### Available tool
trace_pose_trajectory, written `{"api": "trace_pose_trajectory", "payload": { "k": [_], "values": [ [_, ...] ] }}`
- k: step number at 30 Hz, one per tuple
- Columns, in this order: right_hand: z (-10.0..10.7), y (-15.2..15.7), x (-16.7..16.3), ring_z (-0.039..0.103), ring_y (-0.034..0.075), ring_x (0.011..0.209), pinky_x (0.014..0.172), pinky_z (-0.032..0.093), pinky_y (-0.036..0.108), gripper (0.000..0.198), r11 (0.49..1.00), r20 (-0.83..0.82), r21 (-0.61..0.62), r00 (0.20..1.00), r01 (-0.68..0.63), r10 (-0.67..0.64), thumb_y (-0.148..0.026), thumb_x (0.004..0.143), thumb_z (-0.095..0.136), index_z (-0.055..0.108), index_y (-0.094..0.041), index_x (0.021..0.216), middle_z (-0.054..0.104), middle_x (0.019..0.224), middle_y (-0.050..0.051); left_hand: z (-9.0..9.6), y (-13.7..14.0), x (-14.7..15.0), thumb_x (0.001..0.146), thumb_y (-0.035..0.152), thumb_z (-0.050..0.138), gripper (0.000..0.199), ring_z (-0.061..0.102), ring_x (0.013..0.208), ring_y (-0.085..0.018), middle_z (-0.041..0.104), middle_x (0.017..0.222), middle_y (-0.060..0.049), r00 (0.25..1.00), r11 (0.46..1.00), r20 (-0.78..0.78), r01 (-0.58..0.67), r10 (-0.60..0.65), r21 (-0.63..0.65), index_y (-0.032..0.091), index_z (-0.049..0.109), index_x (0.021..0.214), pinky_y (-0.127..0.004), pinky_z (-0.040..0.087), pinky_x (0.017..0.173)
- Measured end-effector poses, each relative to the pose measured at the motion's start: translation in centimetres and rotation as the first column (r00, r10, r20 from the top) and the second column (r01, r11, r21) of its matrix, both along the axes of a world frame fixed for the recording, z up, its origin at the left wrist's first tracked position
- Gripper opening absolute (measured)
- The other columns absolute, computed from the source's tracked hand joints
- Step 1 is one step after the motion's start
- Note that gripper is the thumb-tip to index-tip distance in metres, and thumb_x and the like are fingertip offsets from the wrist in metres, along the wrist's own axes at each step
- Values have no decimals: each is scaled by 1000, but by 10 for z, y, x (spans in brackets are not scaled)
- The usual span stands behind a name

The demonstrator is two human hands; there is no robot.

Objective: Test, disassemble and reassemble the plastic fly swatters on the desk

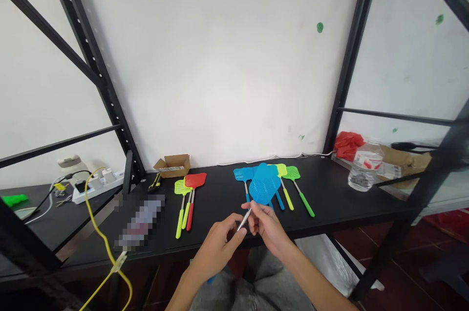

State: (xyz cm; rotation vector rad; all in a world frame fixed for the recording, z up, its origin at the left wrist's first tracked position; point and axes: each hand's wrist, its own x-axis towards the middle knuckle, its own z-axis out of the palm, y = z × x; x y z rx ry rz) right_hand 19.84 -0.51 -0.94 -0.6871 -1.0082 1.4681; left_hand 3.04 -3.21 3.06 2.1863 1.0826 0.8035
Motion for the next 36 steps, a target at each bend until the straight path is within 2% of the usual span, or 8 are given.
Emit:
{"api": "trace_pose_trajectory", "payload": {
  "k": [4,10,13,17,24,30,36],
  "values": [
    [-1,-6,-11,44,8,47,46,36,21,40,998,-36,-5,998,-60,60,-52,82,66,72,-15,96,46,54,-4,-1,-2,5,98,45,35,37,48,61,-13,59,71,0,995,999,89,39,-38,-11,19,60,93,-22,34,59],
    [-3,-2,-8,42,7,44,44,34,21,49,999,-96,26,994,45,-42,-56,84,60,69,-14,108,49,54,-4,-3,-3,6,99,47,30,41,42,57,-13,45,62,4,999,999,21,-33,33,-8,20,57,85,-22,32,57],
    [-5,-1,-6,45,9,45,45,36,22,49,995,-51,23,994,101,-100,-58,87,54,70,-14,103,52,55,-2,-6,-3,6,99,47,29,39,44,59,-14,46,62,4,997,998,-42,-63,64,21,21,54,85,-23,32,59],
    [-7,-2,-8,46,10,45,45,37,23,45,987,6,88,991,131,-132,-55,89,52,70,-15,98,52,52,-2,-11,-4,9,100,44,26,38,46,61,-15,50,65,3,993,994,-71,-95,99,49,22,54,85,-24,34,62],
    [-6,-8,-11,47,11,46,47,40,24,45,981,72,134,986,143,-153,-56,89,51,70,-16,94,48,50,-3,-11,-5,12,100,44,25,41,48,61,-14,53,67,1,998,998,26,-61,61,12,20,56,87,-23,34,58],
    [-7,-5,-9,47,11,45,47,39,24,43,992,45,113,997,55,-61,-53,92,49,70,-16,97,49,52,-3,-9,-3,10,100,43,28,40,43,53,-12,45,58,5,998,999,43,-41,41,-6,20,55,83,-22,31,55],
    [-8,1,-2,48,9,47,45,37,23,29,990,67,136,997,24,-33,-44,86,63,69,-16,86,53,58,-2,-2,-4,5,99,45,28,41,45,60,-13,50,65,3,996,995,-24,-84,86,49,20,58,85,-23,32,58]
  ]
}}
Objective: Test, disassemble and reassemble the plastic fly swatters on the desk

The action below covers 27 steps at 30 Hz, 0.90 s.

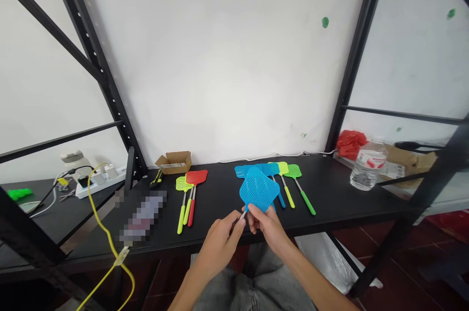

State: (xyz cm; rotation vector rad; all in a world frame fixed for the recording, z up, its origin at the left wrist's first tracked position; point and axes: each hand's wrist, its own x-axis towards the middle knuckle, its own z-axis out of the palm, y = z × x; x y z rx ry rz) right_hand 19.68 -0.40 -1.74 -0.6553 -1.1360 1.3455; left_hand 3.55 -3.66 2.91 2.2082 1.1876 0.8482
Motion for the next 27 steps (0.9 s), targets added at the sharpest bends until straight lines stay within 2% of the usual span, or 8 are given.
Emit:
{"api": "trace_pose_trajectory", "payload": {
  "k": [6,12,16,19,21,22,24,27],
  "values": [
    [-1,-1,4,53,11,55,48,41,23,26,999,115,22,993,-24,22,-42,80,71,66,-17,87,59,67,0,-2,-1,-1,99,45,30,39,47,61,-14,54,67,2,999,999,-33,-23,24,26,21,59,86,-25,33,61],
    [-6,1,3,55,13,59,50,42,23,28,995,191,95,982,-23,5,-46,83,66,63,-18,82,57,66,0,-6,0,4,98,44,34,39,50,63,-14,58,68,1,999,999,6,-35,35,30,20,59,79,-25,35,63],
    [-4,0,2,54,13,59,53,42,24,29,991,161,129,987,-44,23,-47,86,62,61,-18,78,57,65,0,-9,3,7,97,48,36,42,42,50,-10,48,56,4,973,989,228,78,-47,-129,18,56,75,-20,32,50],
    [1,-2,1,54,13,57,54,42,25,30,986,148,153,988,-71,48,-46,88,60,59,-18,76,57,62,0,-15,7,7,96,54,34,43,31,35,-8,40,45,8,925,929,374,194,-66,-316,19,52,78,-18,25,37],
    [3,-1,1,55,13,57,55,42,26,29,982,156,175,987,-65,37,-45,88,59,58,-19,76,58,61,0,-17,9,7,95,55,33,43,28,29,-7,38,41,9,912,897,405,234,-69,-375,19,51,79,-19,21,34],
    [3,-1,1,55,13,57,55,42,26,28,982,158,179,987,-53,24,-44,88,59,58,-19,77,58,62,-1,-17,9,8,95,55,33,43,28,29,-8,38,40,9,915,899,398,229,-68,-372,19,51,79,-19,21,34],
    [3,1,2,57,13,58,53,42,25,25,986,153,168,988,-13,-13,-44,87,61,57,-20,80,59,64,-1,-15,8,8,96,52,35,42,31,33,-8,38,43,8,939,940,340,156,-47,-302,19,54,78,-20,23,38],
    [0,5,3,58,14,61,52,43,25,24,988,137,146,988,49,-69,-44,85,63,57,-21,86,59,70,-1,-9,4,10,96,46,39,41,37,47,-9,42,52,5,984,997,179,-8,22,-81,18,58,73,-22,24,48]
  ]
}}
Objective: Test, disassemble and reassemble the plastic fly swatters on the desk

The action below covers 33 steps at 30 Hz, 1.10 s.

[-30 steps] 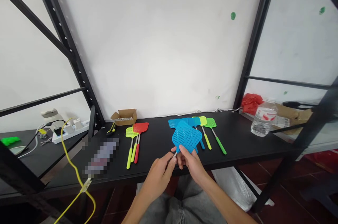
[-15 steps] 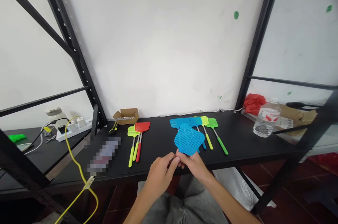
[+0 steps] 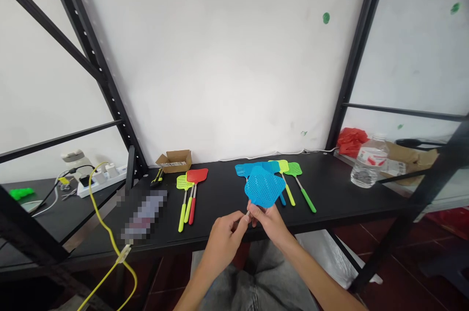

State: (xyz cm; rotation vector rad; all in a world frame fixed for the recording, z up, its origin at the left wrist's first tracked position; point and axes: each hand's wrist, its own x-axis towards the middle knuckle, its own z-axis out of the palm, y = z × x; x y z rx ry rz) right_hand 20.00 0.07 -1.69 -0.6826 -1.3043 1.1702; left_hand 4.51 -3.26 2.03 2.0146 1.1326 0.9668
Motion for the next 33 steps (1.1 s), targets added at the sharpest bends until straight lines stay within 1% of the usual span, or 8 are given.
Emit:
{"api": "trace_pose_trajectory", "payload": {
  "k": [2,5,12,19,24,27,29,33],
  "values": [
    [-1,1,0,59,14,63,51,43,25,25,1000,1,-2,1000,24,-24,-44,85,64,56,-20,87,59,73,-1,3,-2,0,97,43,39,40,37,51,-10,45,55,4,992,993,-110,-55,67,105,19,59,72,-24,23,52],
    [-1,2,1,60,15,63,50,43,25,26,998,2,-12,998,62,-62,-44,84,64,56,-20,88,59,74,0,5,-4,-1,97,42,37,40,35,49,-10,44,53,4,964,983,-233,-92,127,159,21,61,72,-26,20,52],
    [-1,7,7,60,15,62,47,43,24,29,993,14,-27,994,113,-113,-47,82,65,57,-19,84,58,72,0,1,-1,-4,95,38,39,37,35,45,-12,41,50,4,921,963,-331,-129,205,239,22,59,69,-26,18,52],
    [1,8,11,59,15,59,45,42,23,33,992,-25,-44,993,117,-118,-50,79,68,59,-19,83,58,70,0,4,-2,-4,95,40,38,39,35,47,-12,40,51,4,940,979,-305,-97,149,179,21,52,64,-26,20,52],
    [3,-3,1,60,14,61,49,43,23,31,996,-28,-85,1000,-1,-1,-49,84,63,62,-18,90,59,68,0,4,-3,-7,96,40,38,33,39,49,-12,45,53,5,974,995,-216,-52,70,86,22,58,77,-24,25,53],
    [5,-8,-4,58,13,58,49,42,24,38,995,49,-77,996,-70,74,-53,86,59,65,-16,79,59,64,1,4,-3,-7,97,43,35,39,47,54,-14,57,61,1,986,996,-161,-27,40,84,20,61,80,-24,30,57],
    [5,-9,-5,57,13,56,49,41,24,43,995,67,-68,995,-72,76,-55,86,57,65,-15,73,58,61,2,4,-3,-6,98,44,34,42,50,59,-14,61,66,-1,989,995,-143,-16,30,96,19,61,77,-24,32,59],
    [3,-7,-6,55,13,54,48,40,24,43,994,25,-102,999,-31,33,-56,84,59,68,-16,75,57,57,1,3,-1,-3,99,44,32,44,47,57,-14,56,63,0,986,993,-161,-25,45,118,19,59,73,-24,30,58]
  ]
}}
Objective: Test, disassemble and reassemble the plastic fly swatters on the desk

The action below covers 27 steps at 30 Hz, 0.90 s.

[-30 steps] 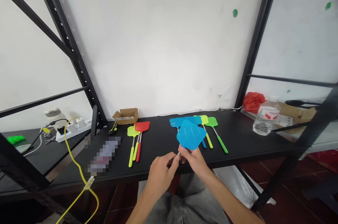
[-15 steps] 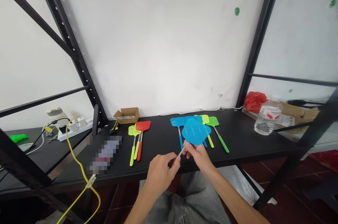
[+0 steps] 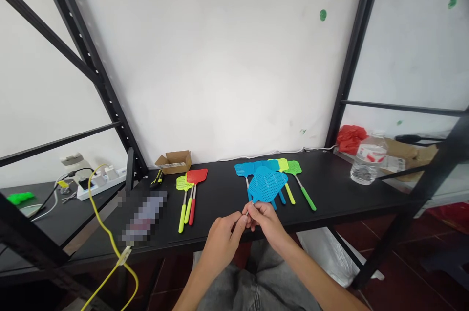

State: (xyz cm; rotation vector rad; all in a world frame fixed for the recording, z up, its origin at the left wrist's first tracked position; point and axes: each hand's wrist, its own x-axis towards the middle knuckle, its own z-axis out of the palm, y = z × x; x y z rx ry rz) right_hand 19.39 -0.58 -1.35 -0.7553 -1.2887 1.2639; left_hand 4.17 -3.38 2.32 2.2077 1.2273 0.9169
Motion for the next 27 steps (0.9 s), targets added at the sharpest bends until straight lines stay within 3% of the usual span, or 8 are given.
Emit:
{"api": "trace_pose_trajectory", "payload": {
  "k": [6,11,17,27],
  "values": [
    [-3,15,12,54,13,54,47,37,24,39,990,-169,-106,979,98,-115,-55,78,68,66,-16,74,55,57,0,-2,2,-6,98,45,32,44,34,52,-12,38,54,4,992,999,-122,-37,40,31,20,50,66,-25,22,54],
    [7,28,43,50,13,53,46,34,24,40,960,-274,-183,927,212,-257,-55,69,76,65,-17,72,51,57,-2,-3,2,-9,98,46,33,46,32,51,-12,34,53,4,982,999,-189,-21,28,38,20,43,61,-26,19,53],
    [19,26,54,50,13,55,47,34,24,38,958,-296,-182,917,222,-269,-52,67,78,66,-16,71,50,58,-2,3,2,-7,98,47,33,45,31,51,-13,35,54,4,975,998,-219,-5,19,65,21,43,62,-26,20,54],
    [18,27,57,51,14,57,47,34,25,37,954,-301,-162,908,253,-292,-51,68,78,65,-17,72,49,60,-1,8,0,-9,97,46,34,45,31,52,-13,36,54,4,979,998,-204,10,1,54,21,49,62,-26,21,54]
  ]
}}
